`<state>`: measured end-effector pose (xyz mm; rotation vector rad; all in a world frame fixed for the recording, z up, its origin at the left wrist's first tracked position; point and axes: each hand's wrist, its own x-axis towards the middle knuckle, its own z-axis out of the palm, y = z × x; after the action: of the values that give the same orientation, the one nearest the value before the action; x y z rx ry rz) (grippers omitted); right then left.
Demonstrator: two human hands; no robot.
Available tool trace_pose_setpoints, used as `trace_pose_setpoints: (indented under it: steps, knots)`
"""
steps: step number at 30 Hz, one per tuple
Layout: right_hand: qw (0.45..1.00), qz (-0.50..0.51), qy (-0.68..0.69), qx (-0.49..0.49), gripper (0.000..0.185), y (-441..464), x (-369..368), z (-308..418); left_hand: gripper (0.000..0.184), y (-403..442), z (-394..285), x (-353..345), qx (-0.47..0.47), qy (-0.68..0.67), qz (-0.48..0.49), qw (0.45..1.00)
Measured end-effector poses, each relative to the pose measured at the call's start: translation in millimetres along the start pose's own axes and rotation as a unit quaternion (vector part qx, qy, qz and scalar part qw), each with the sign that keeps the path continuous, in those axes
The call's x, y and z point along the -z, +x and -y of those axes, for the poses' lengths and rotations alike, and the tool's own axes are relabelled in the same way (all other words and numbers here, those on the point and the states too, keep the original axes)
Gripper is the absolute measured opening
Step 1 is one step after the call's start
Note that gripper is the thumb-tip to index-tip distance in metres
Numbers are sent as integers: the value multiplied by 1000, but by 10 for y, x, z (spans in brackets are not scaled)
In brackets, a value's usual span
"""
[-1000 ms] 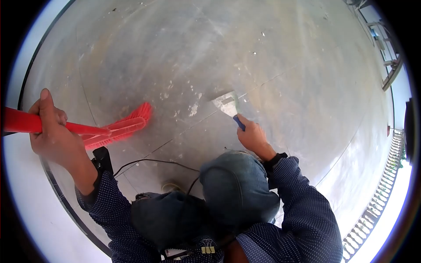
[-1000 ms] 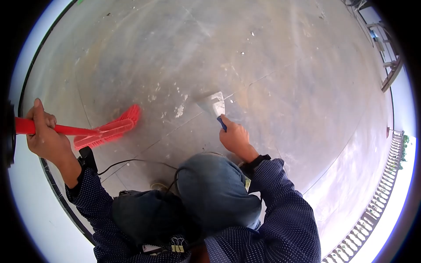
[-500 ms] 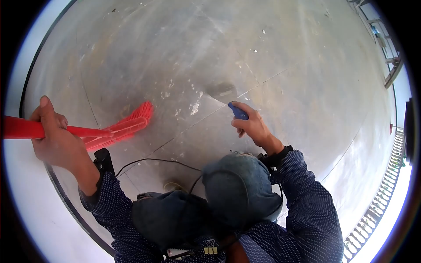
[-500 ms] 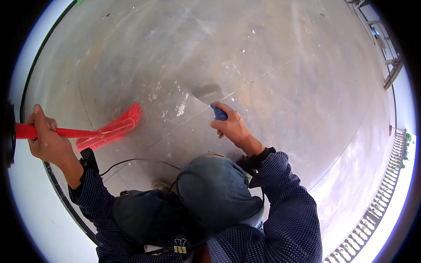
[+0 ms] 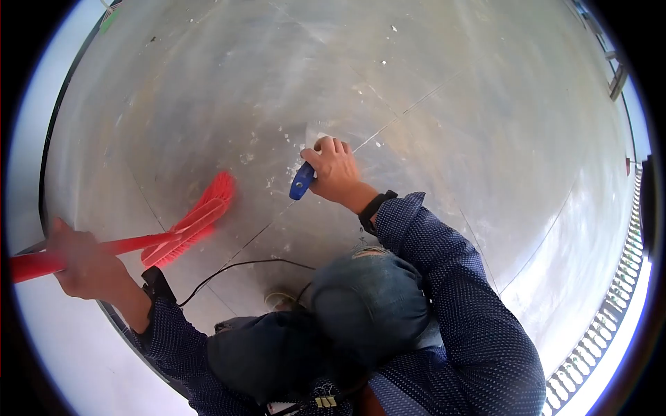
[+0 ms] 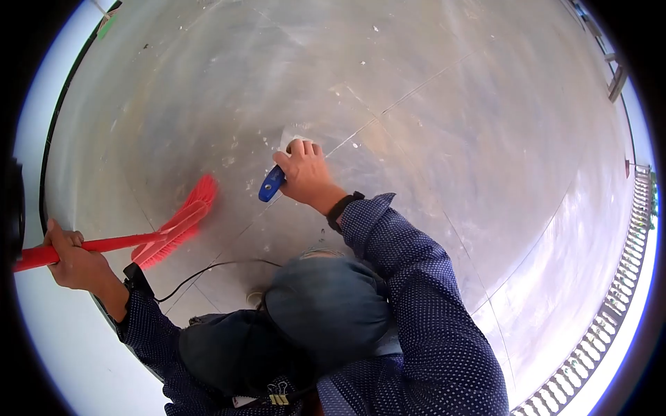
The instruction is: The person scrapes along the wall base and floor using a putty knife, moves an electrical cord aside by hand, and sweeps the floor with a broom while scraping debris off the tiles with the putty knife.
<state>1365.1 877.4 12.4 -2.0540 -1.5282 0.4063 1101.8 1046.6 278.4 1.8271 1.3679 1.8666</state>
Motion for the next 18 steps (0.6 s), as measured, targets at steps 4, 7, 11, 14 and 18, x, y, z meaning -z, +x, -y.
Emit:
trace_pose_setpoints:
  steps: [4, 7, 11, 14, 18]
  knots:
    - [995, -64, -76, 17, 46, -48, -258, -123, 22, -20, -62, -25, -26, 33, -15, 999]
    - [991, -37, -125, 39, 48, -265, -376, -11, 23, -75, -154, -70, -21, 34, -27, 999]
    - [986, -25, -129, 106, 45, -748, -570, 254, 24, -120, -277, -155, -2, 44, -42, 998]
    - [987, -48, -137, 63, 45, -773, -578, 197, 28, 9, 13, 45, 34, 106, -34, 993]
    - [987, -16, -160, 1, 51, -447, -287, -17, 28, -17, -84, 2, 37, 110, -49, 992]
